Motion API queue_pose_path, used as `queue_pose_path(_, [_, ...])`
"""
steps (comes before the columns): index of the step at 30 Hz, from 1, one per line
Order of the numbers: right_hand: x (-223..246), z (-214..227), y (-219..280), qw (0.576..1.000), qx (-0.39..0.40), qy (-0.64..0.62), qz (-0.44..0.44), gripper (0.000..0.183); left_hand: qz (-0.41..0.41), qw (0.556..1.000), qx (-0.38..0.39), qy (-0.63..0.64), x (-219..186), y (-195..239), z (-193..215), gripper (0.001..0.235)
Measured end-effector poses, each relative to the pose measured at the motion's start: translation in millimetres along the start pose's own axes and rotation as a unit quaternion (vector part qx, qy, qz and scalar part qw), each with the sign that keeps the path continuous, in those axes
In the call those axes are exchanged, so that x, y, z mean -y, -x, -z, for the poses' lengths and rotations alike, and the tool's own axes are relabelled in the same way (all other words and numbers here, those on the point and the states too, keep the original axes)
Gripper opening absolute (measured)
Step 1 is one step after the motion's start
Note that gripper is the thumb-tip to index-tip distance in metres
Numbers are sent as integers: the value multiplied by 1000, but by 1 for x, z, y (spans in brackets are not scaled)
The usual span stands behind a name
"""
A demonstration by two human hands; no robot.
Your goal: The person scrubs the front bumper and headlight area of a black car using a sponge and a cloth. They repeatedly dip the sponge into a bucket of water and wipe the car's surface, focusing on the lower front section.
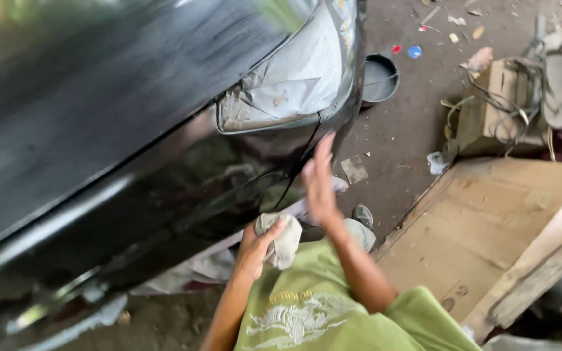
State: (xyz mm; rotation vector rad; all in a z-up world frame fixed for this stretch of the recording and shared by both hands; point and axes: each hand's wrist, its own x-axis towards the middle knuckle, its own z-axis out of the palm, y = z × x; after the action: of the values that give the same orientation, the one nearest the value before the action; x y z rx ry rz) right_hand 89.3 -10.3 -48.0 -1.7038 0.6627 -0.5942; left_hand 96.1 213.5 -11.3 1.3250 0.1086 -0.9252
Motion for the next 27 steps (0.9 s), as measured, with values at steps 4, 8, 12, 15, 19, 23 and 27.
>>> queue_pose_path(4, [-20,-34,37,978,1,95,186,70,37,998,25,-46,-10,32,33,33])
queue_pose_path(8, [-15,3,-51,986,-65,64,140,64,25,994,38,-95,-7,47,59,32])
queue_pose_path(12, [-16,-30,14,983,-59,24,170,63,35,994,38,-99,-4,55,72,32])
queue_pose_path(15, [-62,-45,39,986,-33,44,158,66,40,994,35,-94,-13,57,73,33])
queue_pose_path(19, [-148,-26,-2,997,-50,-62,17,69,26,991,44,-123,-10,69,84,34])
queue_pose_path(23, [-70,-58,63,994,-58,-45,86,69,24,990,48,-129,-11,65,81,35])
queue_pose_path(27, [-76,-62,64,993,-67,-16,100,68,21,986,55,-155,-11,68,81,36])
